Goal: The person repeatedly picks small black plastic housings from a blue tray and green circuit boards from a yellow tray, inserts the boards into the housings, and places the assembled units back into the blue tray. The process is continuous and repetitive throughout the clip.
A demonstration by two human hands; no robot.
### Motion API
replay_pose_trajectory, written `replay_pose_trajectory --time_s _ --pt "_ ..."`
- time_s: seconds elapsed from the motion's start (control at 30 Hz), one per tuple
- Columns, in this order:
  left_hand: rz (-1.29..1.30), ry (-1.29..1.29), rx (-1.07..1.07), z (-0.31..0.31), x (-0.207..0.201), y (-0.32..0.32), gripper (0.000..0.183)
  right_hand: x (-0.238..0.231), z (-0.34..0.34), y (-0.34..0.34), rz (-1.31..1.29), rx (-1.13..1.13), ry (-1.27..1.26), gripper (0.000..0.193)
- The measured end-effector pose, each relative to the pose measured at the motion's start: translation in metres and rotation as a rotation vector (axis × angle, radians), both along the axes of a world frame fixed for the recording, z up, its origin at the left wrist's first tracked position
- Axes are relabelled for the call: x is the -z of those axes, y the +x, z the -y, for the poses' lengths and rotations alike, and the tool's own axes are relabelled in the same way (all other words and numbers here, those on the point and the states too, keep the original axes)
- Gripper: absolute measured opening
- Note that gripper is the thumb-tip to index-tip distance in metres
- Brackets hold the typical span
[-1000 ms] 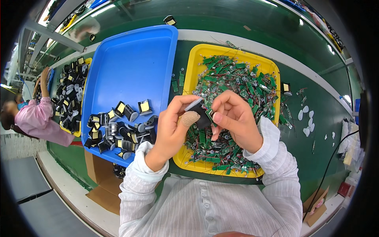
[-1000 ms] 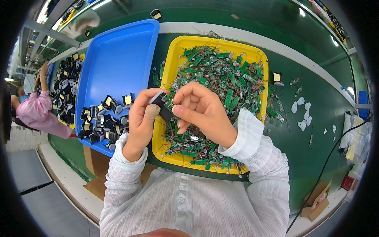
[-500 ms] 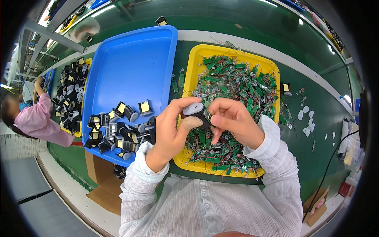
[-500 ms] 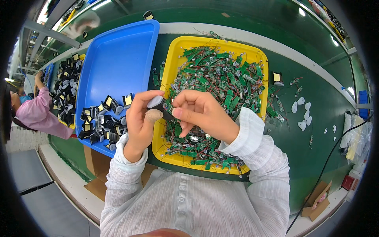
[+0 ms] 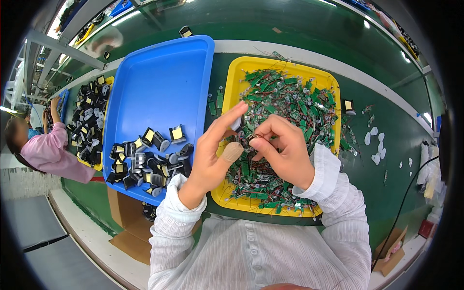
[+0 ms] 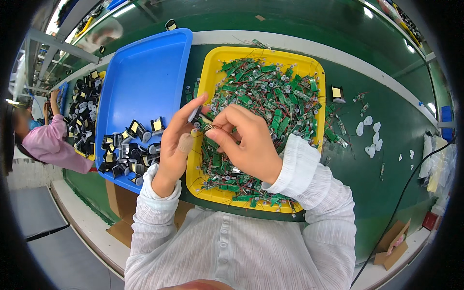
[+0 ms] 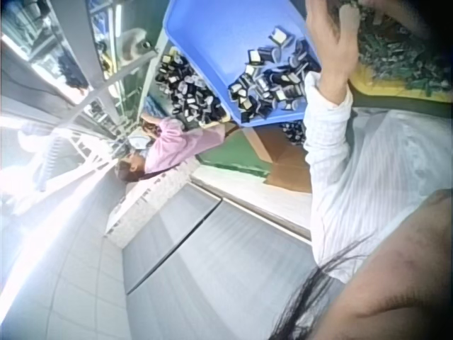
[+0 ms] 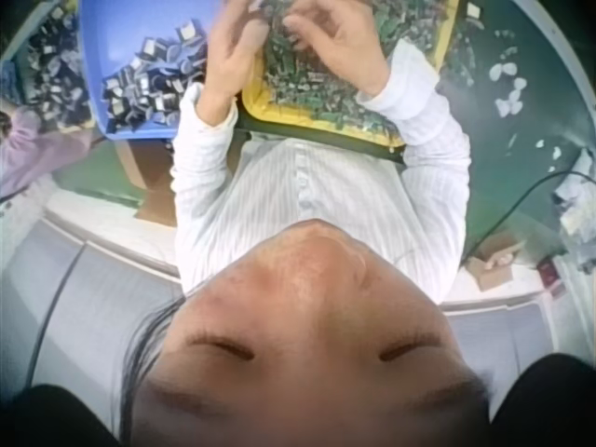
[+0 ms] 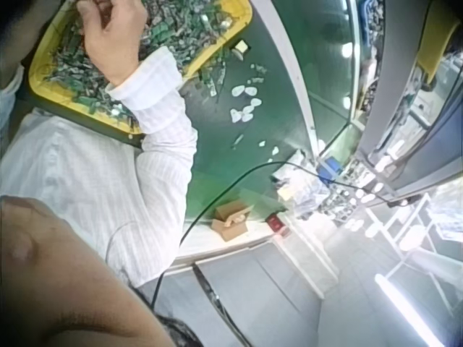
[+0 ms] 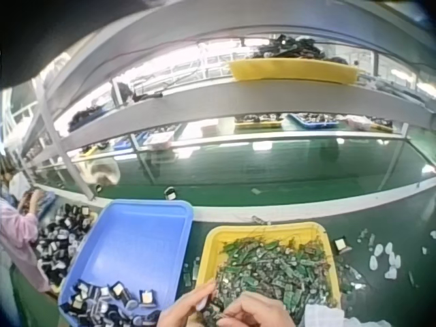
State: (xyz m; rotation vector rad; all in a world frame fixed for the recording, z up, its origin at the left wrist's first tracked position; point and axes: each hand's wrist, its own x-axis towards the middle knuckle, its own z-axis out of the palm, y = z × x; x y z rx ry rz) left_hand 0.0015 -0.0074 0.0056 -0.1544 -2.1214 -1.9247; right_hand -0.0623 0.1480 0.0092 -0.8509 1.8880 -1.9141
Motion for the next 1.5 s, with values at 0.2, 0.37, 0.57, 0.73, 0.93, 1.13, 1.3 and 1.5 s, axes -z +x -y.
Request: replay_pose_trajectory --time_s 0.2,0.37,0.57,0.73,0.93,1.13,1.3,1.5 --pt "0.076 -0.013 0.008 0.000 0.001 0.000 0.048 -0.007 -0.002 0.003 -0.316 0.076 0.119 0.011" --pt "0.076 0.132 0.052 0.000 -0.005 0.001 0.046 -0.004 -0.002 0.002 -0.105 0.040 0.059 0.011" --pt "0.068 0.057 -0.013 0.003 -0.005 0.007 0.046 -0.014 -0.001 -0.001 0.007 -0.064 0.070 0.010" --pt "0.105 -0.074 -0.055 0.002 -0.017 0.008 0.040 -0.019 -0.006 -0.004 0.047 -0.137 0.105 0.017" --pt "0.102 -0.983 -0.367 0.035 -0.028 0.013 0.023 -0.039 -0.024 -0.007 -0.153 0.092 0.198 0.012" --pt "0.547 -1.262 -0.487 0.079 -0.011 0.034 0.022 -0.050 -0.037 -0.075 -0.456 0.211 0.533 0.012" --pt "0.665 -1.177 -0.396 0.080 0.001 0.019 0.023 -0.002 -0.046 -0.212 -0.768 0.322 0.755 0.011" --pt "0.700 -1.161 -0.503 0.082 0.008 0.014 0.022 0.044 -0.048 -0.285 -0.803 0.251 1.206 0.022"
